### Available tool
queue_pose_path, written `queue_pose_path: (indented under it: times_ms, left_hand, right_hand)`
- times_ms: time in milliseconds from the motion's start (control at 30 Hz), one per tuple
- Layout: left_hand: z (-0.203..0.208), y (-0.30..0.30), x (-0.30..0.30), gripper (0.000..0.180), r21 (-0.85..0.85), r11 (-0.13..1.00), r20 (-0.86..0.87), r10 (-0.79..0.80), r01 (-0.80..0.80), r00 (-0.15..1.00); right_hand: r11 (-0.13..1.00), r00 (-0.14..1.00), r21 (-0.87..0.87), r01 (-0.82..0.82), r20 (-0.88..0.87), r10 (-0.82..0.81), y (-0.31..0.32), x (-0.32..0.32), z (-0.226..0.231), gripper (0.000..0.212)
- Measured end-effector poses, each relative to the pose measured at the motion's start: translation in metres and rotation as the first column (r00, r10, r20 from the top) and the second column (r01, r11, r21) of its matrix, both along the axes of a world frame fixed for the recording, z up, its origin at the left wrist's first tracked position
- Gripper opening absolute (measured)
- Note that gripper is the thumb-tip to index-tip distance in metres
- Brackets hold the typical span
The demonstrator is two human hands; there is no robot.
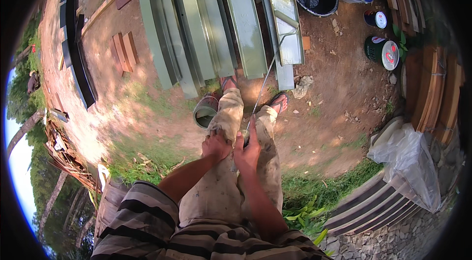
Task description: The person uses a paint roller to apply green paint to several metal beams laid out on the ground, dipping the roller into a paint bucket and moving it along the length of the beams.
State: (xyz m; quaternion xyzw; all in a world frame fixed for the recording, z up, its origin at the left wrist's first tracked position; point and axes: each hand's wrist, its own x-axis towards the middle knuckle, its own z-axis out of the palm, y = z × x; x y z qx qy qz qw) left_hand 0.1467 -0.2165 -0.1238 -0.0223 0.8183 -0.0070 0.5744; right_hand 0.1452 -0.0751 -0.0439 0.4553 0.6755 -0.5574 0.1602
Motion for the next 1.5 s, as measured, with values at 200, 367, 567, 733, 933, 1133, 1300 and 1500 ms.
queue_pose_path:
  times_ms: [200,367,567,733,933,1133,1300,1500]
  left_hand:
    - [0.0,-0.005,-0.014,0.06,0.025,1.0,0.025,0.003,-0.004,1.0]
    - [-0.001,-0.012,-0.023,0.061,0.022,0.998,0.064,0.063,-0.065,0.996]
    - [-0.002,-0.017,-0.042,0.062,0.021,0.994,0.07,0.102,-0.104,0.992]
    - [-0.004,-0.025,-0.059,0.065,0.043,0.988,0.057,0.147,-0.15,0.987]
    - [-0.004,-0.033,-0.09,0.065,0.064,0.98,0.094,0.181,-0.188,0.979]
    - [-0.001,-0.045,-0.115,0.064,0.07,0.971,0.112,0.222,-0.23,0.969]
    - [-0.007,-0.053,-0.12,0.064,0.082,0.973,0.089,0.208,-0.215,0.974]
    - [-0.005,-0.055,-0.129,0.066,0.1,0.977,0.075,0.183,-0.19,0.98]
  right_hand:
    - [0.977,0.943,0.214,0.006,-0.327,0.066,0.011,-0.078,-0.063,0.063]
    - [0.988,0.947,0.151,0.022,-0.32,0.028,0.012,-0.141,-0.085,0.064]
    - [0.992,0.953,0.122,-0.014,-0.298,0.05,0.021,-0.226,-0.065,0.064]
    - [0.993,0.948,0.115,-0.039,-0.31,0.073,0.019,-0.285,-0.084,0.063]
    - [0.985,0.933,0.165,-0.056,-0.343,0.111,0.027,-0.372,-0.118,0.063]
    - [0.993,0.937,0.096,-0.064,-0.336,0.093,0.038,-0.473,-0.135,0.065]
    - [0.986,0.929,0.149,-0.079,-0.348,0.127,0.057,-0.554,-0.14,0.065]
    - [0.965,0.958,0.261,-0.028,-0.268,0.1,0.034,-0.539,-0.122,0.065]
